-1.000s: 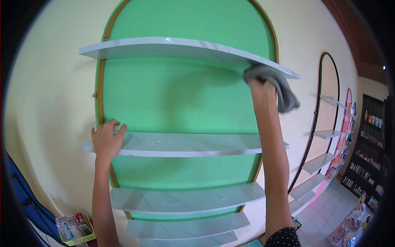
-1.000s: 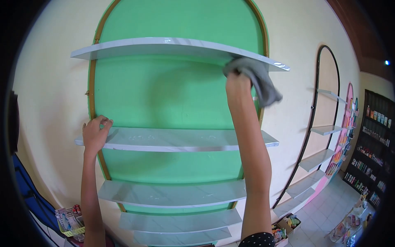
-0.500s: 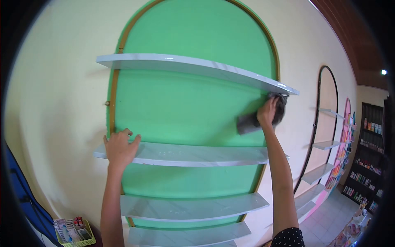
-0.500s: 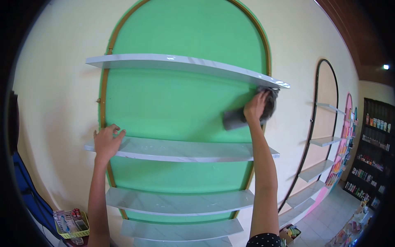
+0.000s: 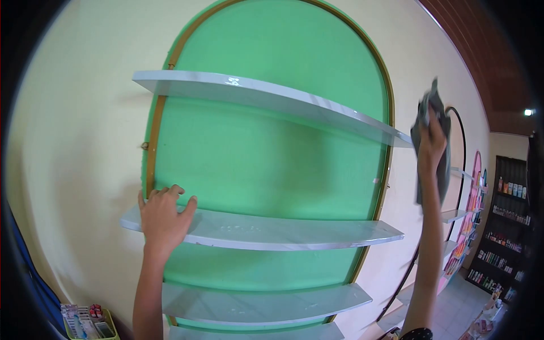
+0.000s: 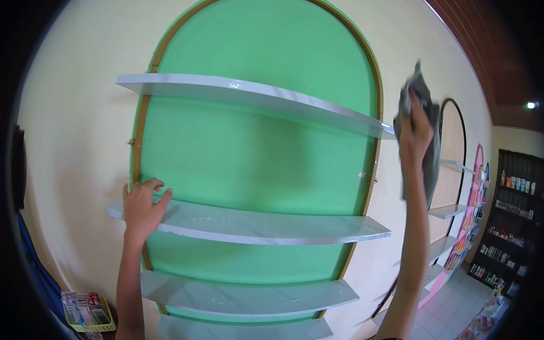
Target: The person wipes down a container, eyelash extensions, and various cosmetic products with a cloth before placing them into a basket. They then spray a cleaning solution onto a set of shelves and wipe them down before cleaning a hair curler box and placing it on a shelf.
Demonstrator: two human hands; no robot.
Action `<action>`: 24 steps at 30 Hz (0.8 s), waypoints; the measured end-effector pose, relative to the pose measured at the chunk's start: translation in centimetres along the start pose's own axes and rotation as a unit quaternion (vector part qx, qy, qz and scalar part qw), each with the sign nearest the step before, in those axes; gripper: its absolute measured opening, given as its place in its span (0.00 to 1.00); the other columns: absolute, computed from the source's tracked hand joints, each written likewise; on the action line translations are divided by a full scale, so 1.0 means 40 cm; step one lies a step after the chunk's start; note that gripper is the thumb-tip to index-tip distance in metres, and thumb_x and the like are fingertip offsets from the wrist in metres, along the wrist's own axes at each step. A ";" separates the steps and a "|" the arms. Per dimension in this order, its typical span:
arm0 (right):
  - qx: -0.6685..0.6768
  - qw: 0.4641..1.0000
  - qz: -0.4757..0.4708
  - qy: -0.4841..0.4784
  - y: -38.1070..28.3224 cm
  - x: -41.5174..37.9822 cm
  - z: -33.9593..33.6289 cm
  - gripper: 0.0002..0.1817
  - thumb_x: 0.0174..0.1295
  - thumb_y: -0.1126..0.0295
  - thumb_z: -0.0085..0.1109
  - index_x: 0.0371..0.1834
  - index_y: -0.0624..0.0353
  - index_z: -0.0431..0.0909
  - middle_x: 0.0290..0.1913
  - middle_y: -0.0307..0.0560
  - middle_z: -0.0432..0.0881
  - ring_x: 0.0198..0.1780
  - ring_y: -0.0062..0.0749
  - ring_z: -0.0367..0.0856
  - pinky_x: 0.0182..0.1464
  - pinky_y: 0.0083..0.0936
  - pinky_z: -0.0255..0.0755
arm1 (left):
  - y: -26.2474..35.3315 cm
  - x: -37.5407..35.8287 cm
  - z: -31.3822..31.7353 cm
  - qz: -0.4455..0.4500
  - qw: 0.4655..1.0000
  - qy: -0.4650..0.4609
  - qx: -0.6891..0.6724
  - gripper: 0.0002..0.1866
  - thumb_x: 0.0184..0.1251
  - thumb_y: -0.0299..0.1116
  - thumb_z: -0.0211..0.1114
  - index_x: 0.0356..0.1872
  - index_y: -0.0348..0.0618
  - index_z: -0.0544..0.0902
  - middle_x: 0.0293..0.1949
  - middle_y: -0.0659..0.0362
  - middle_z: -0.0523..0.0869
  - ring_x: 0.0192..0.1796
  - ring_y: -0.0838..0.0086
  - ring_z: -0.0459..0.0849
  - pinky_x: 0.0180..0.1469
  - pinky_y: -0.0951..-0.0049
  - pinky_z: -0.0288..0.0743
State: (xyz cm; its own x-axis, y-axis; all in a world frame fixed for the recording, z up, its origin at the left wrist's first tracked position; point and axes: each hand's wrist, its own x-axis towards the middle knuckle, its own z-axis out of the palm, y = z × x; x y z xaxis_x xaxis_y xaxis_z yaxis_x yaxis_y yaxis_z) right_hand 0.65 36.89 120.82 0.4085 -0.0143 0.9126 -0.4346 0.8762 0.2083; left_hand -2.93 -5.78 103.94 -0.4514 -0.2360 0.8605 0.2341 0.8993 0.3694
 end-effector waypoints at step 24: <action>-0.222 0.868 0.335 -0.292 0.305 0.357 0.473 0.54 0.50 0.33 0.33 0.64 0.74 0.35 0.66 0.72 0.35 0.69 0.56 0.33 0.66 0.46 0.36 | 0.030 0.003 -0.011 -0.025 0.999 0.023 0.004 0.12 0.51 0.36 0.58 0.34 0.41 0.77 0.30 0.57 0.78 0.41 0.64 0.75 0.63 0.50 0.45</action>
State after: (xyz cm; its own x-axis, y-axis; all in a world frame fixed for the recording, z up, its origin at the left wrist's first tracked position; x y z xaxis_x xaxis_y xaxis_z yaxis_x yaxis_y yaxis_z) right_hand -14.03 38.27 143.05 -0.3501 0.4416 0.8261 -0.0123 0.8796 -0.4755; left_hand -2.31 -4.89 104.64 -0.4223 -0.2974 0.8563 0.2052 0.8887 0.4099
